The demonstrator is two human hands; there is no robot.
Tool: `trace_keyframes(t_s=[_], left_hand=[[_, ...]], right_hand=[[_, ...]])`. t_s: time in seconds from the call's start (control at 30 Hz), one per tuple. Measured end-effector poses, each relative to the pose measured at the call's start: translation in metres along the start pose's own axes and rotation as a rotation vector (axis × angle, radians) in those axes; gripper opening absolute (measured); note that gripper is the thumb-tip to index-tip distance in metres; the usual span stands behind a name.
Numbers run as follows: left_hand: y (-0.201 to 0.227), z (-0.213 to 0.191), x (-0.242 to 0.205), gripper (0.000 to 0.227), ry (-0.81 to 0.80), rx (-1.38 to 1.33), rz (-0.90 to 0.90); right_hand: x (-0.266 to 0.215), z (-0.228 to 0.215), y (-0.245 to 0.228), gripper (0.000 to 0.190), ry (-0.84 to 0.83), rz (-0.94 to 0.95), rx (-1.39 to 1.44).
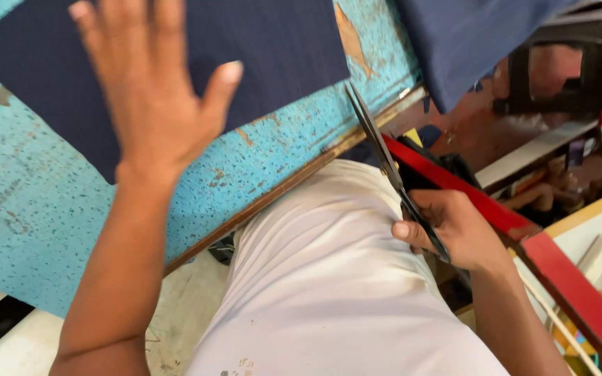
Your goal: The person uses a yellow ruler to measure a piece of dark blue fabric marked with chalk lines. They then use large shears to cut the fabric along the marked lines, separating a rectangular section from the main piece.
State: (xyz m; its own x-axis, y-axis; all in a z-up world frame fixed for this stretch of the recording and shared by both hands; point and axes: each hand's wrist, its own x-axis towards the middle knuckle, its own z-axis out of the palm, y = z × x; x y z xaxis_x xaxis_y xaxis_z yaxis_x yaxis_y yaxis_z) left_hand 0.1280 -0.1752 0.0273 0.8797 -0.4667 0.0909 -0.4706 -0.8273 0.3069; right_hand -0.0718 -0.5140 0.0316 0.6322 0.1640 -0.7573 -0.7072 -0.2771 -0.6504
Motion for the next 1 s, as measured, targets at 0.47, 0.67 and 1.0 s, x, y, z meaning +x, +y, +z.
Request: trace_keyframes(t_s=[0.47,0.67,1.0], left_hand=[[0.046,0.066,0.029,0.058,0.026,0.169,0.217],[0.048,0.06,0.031,0.068,-0.068,0.12,0.199],[0.053,0.05,0.037,0.074,-0.192,0.073,0.16]], right_hand=[[0.023,0.04,-0.04,0.075,0.281,0.126,-0.505],[0.028,0.041,-0.043,0.074,0.283,0.143,-0.503],[0.027,0.04,-0.043,0.077,0.28,0.219,-0.428]])
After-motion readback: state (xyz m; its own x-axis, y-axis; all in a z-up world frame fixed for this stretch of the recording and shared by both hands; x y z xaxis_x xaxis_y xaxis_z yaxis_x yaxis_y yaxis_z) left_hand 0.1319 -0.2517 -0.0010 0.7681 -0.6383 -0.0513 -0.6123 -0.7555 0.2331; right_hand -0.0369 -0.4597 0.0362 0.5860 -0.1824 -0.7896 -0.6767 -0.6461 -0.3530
